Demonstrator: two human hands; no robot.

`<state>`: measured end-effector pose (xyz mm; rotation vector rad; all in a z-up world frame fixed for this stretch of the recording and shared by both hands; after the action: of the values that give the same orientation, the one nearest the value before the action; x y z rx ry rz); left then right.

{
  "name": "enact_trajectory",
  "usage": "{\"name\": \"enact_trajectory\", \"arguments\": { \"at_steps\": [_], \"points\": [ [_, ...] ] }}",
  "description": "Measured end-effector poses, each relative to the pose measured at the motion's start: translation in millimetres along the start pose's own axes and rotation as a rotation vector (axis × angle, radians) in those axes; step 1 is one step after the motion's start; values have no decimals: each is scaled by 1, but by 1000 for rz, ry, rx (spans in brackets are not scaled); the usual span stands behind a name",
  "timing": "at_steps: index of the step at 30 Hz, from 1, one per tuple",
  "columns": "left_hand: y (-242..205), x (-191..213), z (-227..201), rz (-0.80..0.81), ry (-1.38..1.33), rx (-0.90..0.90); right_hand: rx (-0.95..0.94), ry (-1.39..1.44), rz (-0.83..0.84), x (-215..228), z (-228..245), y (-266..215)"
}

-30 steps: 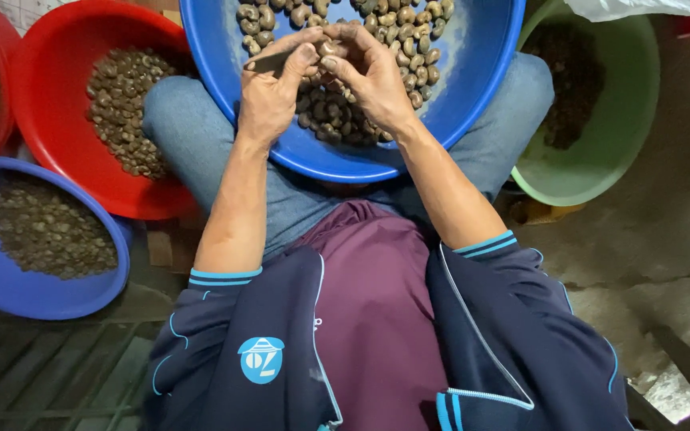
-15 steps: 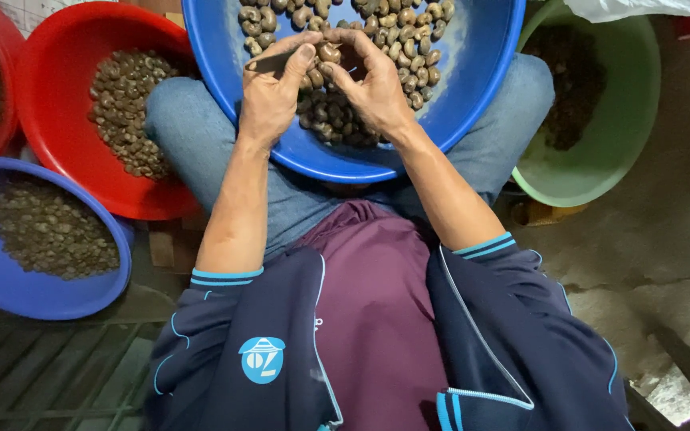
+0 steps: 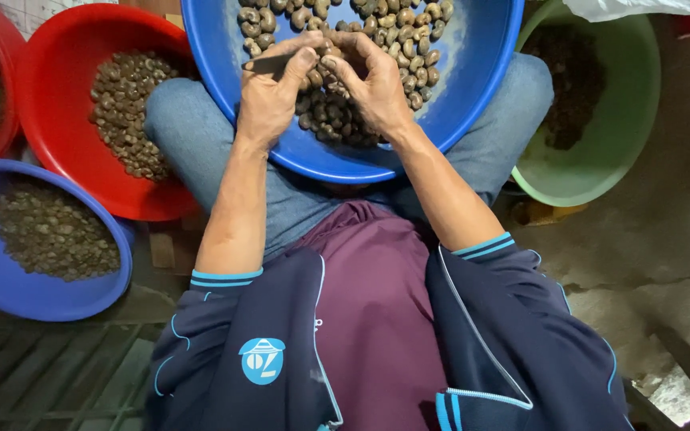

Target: Using a small handheld prying tool to remove shells from nuts and sorting them into various plastic bowls while sitting on the floor.

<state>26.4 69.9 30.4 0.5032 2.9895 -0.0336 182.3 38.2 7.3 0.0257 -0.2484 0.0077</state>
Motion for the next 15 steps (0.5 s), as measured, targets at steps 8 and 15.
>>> {"name": "enact_trajectory", "arguments": {
  "at_steps": [8,15],
  "points": [
    [1,-4,-3,42,-17,-52,57,-111,-22,4,9,0],
    [2,-7,-4,73,-32,-24,-127,311,61,-2,-17,2]
  ]
}}
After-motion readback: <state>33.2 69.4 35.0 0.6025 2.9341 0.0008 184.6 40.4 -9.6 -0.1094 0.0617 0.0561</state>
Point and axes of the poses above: each hand's wrist, its own y-axis towards the middle knuckle, its own x-axis out of the back of the hand, z = x × y, the point moved 8 cm from there along y, towards the middle knuckle, and after that the axes turned 6 degrees about -y, right-handed, at the moved point
